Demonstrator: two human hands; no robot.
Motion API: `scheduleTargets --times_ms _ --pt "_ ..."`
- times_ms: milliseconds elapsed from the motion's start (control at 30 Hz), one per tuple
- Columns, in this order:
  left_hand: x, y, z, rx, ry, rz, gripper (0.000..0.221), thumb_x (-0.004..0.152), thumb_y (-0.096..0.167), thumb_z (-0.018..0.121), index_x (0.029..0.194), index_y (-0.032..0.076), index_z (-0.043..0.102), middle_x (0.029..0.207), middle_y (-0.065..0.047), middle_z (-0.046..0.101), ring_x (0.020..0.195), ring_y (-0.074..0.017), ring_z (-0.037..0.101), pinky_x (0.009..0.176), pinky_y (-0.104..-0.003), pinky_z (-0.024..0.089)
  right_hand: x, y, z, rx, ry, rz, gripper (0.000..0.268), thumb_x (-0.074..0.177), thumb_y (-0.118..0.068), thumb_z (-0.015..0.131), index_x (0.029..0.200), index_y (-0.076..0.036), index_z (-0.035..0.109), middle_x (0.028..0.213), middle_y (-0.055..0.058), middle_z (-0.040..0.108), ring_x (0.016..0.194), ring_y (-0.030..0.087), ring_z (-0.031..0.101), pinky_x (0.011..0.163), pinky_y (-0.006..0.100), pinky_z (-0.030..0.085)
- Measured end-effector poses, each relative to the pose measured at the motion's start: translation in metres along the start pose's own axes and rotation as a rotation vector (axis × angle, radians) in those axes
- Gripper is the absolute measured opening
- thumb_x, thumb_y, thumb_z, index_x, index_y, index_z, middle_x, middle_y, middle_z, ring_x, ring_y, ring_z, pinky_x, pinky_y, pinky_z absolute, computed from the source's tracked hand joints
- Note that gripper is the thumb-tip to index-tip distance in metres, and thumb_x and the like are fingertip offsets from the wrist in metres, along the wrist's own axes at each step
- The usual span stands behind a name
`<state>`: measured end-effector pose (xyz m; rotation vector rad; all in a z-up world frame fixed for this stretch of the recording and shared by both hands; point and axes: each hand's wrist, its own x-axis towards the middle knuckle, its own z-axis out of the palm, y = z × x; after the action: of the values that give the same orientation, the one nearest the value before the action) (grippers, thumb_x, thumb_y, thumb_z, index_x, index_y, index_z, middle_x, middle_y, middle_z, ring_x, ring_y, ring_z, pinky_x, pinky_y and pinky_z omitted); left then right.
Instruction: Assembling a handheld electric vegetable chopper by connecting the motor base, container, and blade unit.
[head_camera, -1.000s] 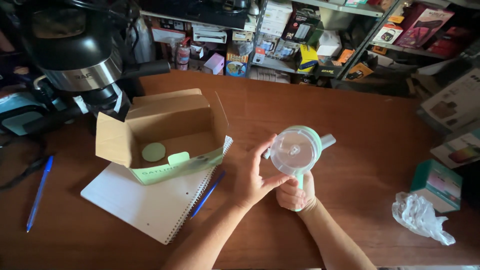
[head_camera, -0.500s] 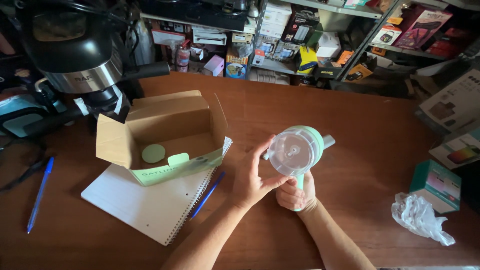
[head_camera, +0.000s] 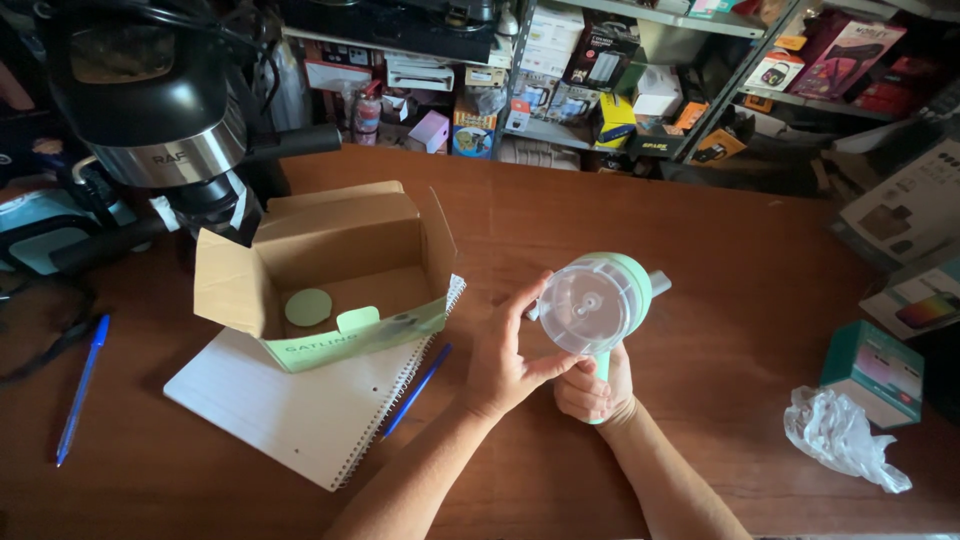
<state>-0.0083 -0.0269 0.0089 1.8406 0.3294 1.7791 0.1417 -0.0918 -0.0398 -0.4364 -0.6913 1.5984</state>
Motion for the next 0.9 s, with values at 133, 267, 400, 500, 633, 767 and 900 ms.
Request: scheduleTargets --times_ms 133,267,400,500,633,767,900 --pt "0.000 -0.001 -0.001 -0.012 -0.002 -0.001 0.082 0.073 0.028 0.091 0.138 -0.004 0.052 0.137 -0.018 0.063 0.120 -0.0275 0.066 0.097 -0.029 0.057 0.001 0.000 0.000 -0.006 0.005 0.000 0.062 0.082 -0.057 0.054 0.094 0.004 0.056 0.060 0.012 0.045 0.031 0.019 0.043 0.027 0.035 0.041" --pt "-0.002 -0.003 -0.001 -0.037 -0.022 -0.034 0.084 0.072 0.027 0.091 0.139 -0.004 0.051 0.136 -0.019 0.063 0.120 -0.0290 0.065 0.098 -0.031 0.056 0.000 0.000 0.000 -0.018 0.013 -0.004 0.062 0.082 -0.056 0.054 0.095 0.005 0.057 0.061 0.013 0.046 0.031 0.020 0.044 0.027 0.036 0.041" --pt "-0.011 -0.011 0.000 -0.076 -0.056 -0.138 0.093 0.067 0.021 0.093 0.143 -0.006 0.046 0.135 -0.023 0.061 0.121 -0.0349 0.063 0.101 -0.038 0.055 0.001 -0.002 0.000 -0.026 0.016 -0.009 0.063 0.082 -0.055 0.055 0.096 0.006 0.057 0.061 0.013 0.047 0.031 0.020 0.044 0.027 0.036 0.042" --pt "-0.009 -0.008 0.005 -0.161 -0.047 -0.232 0.104 0.064 0.022 0.094 0.148 -0.005 0.039 0.136 -0.027 0.057 0.126 -0.0372 0.059 0.107 -0.042 0.050 0.000 -0.003 0.000 -0.030 0.023 -0.017 0.063 0.082 -0.055 0.055 0.097 0.006 0.057 0.062 0.014 0.047 0.031 0.021 0.045 0.027 0.036 0.042" --pt "-0.009 -0.014 0.000 -0.171 -0.048 -0.278 0.109 0.066 0.024 0.093 0.153 -0.003 0.033 0.136 -0.030 0.053 0.127 -0.0422 0.055 0.110 -0.049 0.044 0.001 -0.003 0.002 -0.036 0.030 -0.029 0.063 0.081 -0.055 0.055 0.097 0.007 0.057 0.063 0.015 0.048 0.031 0.021 0.046 0.027 0.036 0.043" --pt "-0.006 -0.021 -0.006 -0.176 -0.065 -0.353 0.111 0.066 0.030 0.093 0.156 0.004 0.033 0.136 -0.029 0.052 0.126 -0.0458 0.055 0.104 -0.053 0.047 0.002 -0.008 0.017 -0.062 0.017 -0.050 0.062 0.082 -0.054 0.059 0.099 0.007 0.060 0.065 0.015 0.050 0.033 0.021 0.049 0.029 0.037 0.046" --pt "-0.004 -0.024 -0.008 -0.233 -0.068 -0.411 0.107 0.064 0.024 0.095 0.155 0.010 0.038 0.137 -0.024 0.050 0.125 -0.0413 0.056 0.100 -0.053 0.050 -0.002 0.003 -0.025 -0.061 0.094 -0.053 0.069 0.084 -0.061 0.056 0.094 0.008 0.058 0.062 0.018 0.047 0.031 0.028 0.049 0.025 0.042 0.044"
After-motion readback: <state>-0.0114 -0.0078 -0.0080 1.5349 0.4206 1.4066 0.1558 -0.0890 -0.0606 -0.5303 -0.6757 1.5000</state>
